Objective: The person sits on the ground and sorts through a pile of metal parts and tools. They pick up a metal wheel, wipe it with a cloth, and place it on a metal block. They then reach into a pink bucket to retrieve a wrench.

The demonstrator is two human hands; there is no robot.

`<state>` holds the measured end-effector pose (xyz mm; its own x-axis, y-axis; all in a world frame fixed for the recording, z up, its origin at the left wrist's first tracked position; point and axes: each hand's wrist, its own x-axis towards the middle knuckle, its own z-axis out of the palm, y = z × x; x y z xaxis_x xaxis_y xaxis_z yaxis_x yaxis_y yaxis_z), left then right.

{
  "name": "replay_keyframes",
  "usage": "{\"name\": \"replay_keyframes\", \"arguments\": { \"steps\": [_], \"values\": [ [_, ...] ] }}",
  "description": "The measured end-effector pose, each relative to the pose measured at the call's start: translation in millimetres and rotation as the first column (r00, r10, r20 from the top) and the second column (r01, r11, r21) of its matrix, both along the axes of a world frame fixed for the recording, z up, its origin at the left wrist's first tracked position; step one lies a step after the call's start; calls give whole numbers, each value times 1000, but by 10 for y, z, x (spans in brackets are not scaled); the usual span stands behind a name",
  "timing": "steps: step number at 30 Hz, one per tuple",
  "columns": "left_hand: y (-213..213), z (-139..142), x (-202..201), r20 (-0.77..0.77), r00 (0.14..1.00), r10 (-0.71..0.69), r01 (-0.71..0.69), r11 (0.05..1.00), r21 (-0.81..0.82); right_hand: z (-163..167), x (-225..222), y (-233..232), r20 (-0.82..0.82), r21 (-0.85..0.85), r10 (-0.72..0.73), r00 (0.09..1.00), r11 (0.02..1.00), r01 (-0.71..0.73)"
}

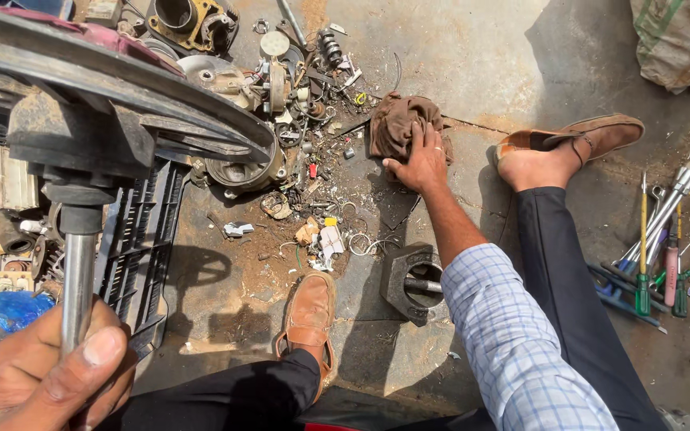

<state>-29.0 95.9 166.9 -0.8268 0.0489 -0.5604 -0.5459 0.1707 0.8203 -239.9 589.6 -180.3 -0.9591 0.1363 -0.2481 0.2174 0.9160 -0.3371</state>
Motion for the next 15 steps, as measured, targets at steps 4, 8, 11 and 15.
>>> {"name": "replay_keyframes", "arguments": {
  "steps": [4, 8, 11, 15],
  "values": [
    [-150, -154, -45, -47, 996, 82, -82, 997, 1, -387, -224, -515, -82, 68, 77, 994, 995, -71],
    [-247, -206, -170, -154, 980, 125, -114, 990, 78, -426, -235, -962, 129, 77, 84, 988, 993, -95],
    [-380, -241, -146, -139, 981, 135, -108, 976, 189, -273, -59, -1279, 107, -52, 187, 977, 982, -182],
    [-441, -198, -5, -150, 984, 98, -85, 993, 87, 41, 222, -1609, 160, -248, 160, 974, 962, -118]
  ]
}}
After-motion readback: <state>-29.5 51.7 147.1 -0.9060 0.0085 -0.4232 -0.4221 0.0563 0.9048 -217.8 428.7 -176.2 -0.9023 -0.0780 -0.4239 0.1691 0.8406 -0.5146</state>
